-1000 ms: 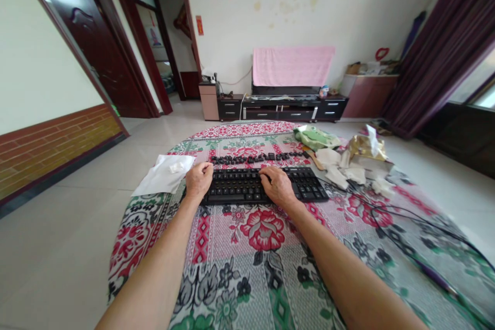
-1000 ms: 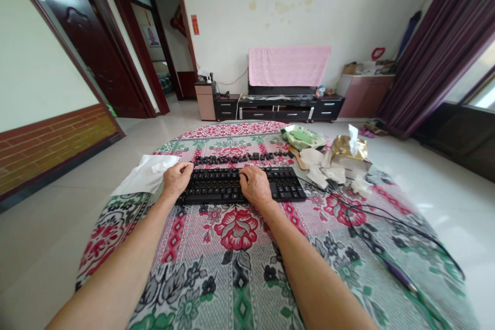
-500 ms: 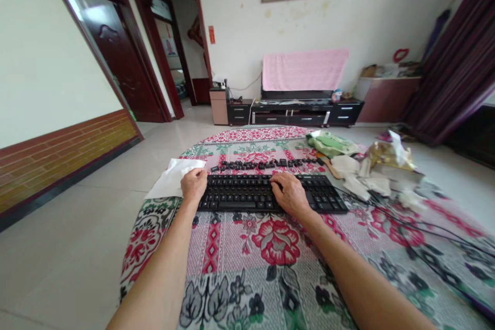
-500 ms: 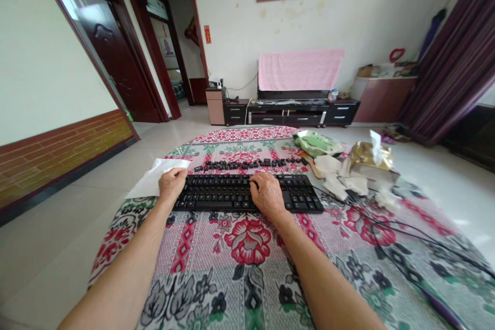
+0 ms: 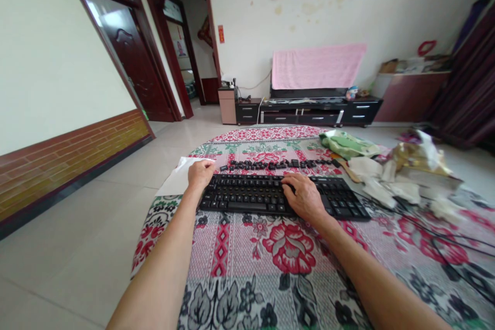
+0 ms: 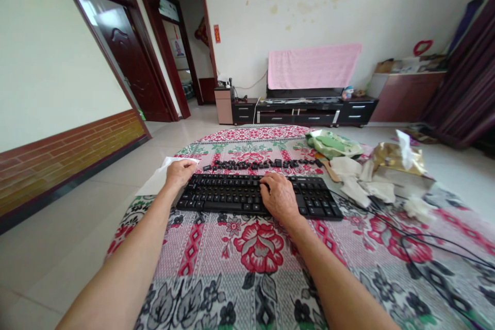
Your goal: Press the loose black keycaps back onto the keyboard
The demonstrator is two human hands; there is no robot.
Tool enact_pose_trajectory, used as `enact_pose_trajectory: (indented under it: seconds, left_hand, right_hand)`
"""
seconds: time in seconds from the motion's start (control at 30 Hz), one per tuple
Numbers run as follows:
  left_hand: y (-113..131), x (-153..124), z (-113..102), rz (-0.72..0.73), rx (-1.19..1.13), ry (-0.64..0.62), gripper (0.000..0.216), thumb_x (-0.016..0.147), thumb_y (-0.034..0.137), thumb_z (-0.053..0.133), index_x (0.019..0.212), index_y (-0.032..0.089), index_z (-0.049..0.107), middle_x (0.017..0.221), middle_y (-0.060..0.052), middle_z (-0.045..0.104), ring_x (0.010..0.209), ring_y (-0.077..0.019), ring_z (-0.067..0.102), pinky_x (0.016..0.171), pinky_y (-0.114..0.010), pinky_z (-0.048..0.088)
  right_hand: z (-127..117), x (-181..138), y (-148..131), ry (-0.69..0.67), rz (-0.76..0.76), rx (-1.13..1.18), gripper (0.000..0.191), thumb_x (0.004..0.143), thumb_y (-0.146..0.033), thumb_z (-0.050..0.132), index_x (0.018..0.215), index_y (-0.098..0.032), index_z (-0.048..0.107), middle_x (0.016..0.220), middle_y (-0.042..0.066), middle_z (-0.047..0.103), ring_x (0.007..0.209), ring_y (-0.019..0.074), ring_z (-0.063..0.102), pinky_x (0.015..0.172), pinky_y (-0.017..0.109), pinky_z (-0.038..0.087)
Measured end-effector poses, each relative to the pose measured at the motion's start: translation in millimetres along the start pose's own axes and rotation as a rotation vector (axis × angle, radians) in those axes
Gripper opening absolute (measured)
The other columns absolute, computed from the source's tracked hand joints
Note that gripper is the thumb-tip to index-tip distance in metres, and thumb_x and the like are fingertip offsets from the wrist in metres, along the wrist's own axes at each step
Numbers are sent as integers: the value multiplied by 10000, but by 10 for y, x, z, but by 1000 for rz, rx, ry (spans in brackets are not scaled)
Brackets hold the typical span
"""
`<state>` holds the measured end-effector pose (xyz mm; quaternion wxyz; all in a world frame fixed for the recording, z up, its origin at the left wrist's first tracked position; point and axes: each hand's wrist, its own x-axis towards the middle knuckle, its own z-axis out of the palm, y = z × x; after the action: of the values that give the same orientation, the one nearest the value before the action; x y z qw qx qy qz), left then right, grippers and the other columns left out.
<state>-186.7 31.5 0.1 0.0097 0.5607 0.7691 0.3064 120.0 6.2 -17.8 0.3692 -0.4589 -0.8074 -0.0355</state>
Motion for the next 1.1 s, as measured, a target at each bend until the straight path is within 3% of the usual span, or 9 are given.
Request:
enact_pose_trajectory:
  seconds: [0.17,0.27,0.47,0.67,0.8,0.93,1.1]
  left_hand:
    - [117,277,114,106,134,-242,334,615,374,556,894,218,650,876,-7,659,800,-156,578,668,-206,403]
    - [158,351,186,115,167,-326,340,554,340,613,864,209,661,820,-14,664,739,-161,581,622,-213,408]
    - [242,291,188,150,245,-317,157,615,245,540,687,182,665,737,-47,647,743,-174,566,657,-234,386]
    - [231,269,154,110,289,-246,161,637,254,507,645,176,648,699,-57,629,719,-182,562,619,-248,385]
    - [208,225,18,109,96,-186,195,621,313,552,724,183,654,648,-25,622,665,-159,560,604,-247,394]
    - [236,83,-184,-17,-346,-440,324,609,274,589,902,140,619,665,-30,637,594,-111,557,557,-220,419]
    - [235,-39,-355,4,-485,-636,319,635,264,590,933,152,613,716,-41,646,612,-99,559,589,-234,438]
  right_hand:
    - [7,7,-7,4,7,3,191,759,-214,437,808,-180,618,891,77,606,854,204,532,809,357,385]
    - [10,2,-8,-13,13,-10,189,768,-220,435,817,-178,612,901,73,601,863,202,525,821,353,378]
    - [9,-7,-7,-20,18,-27,189,777,-227,433,834,-175,606,912,72,596,869,197,518,830,344,371]
    - [8,1,-14,-26,11,-33,189,778,-220,430,831,-176,606,910,69,595,863,193,517,824,335,372]
    - [-10,-13,-12,-29,15,-29,186,777,-220,432,824,-176,607,895,66,598,853,190,521,818,332,374]
    - [-25,41,-82,2,35,-6,184,776,-212,431,824,-175,604,876,71,597,836,188,530,796,330,384]
    - [189,345,-440,-13,-96,206,182,766,-179,442,847,-175,605,841,61,596,801,154,541,754,273,404]
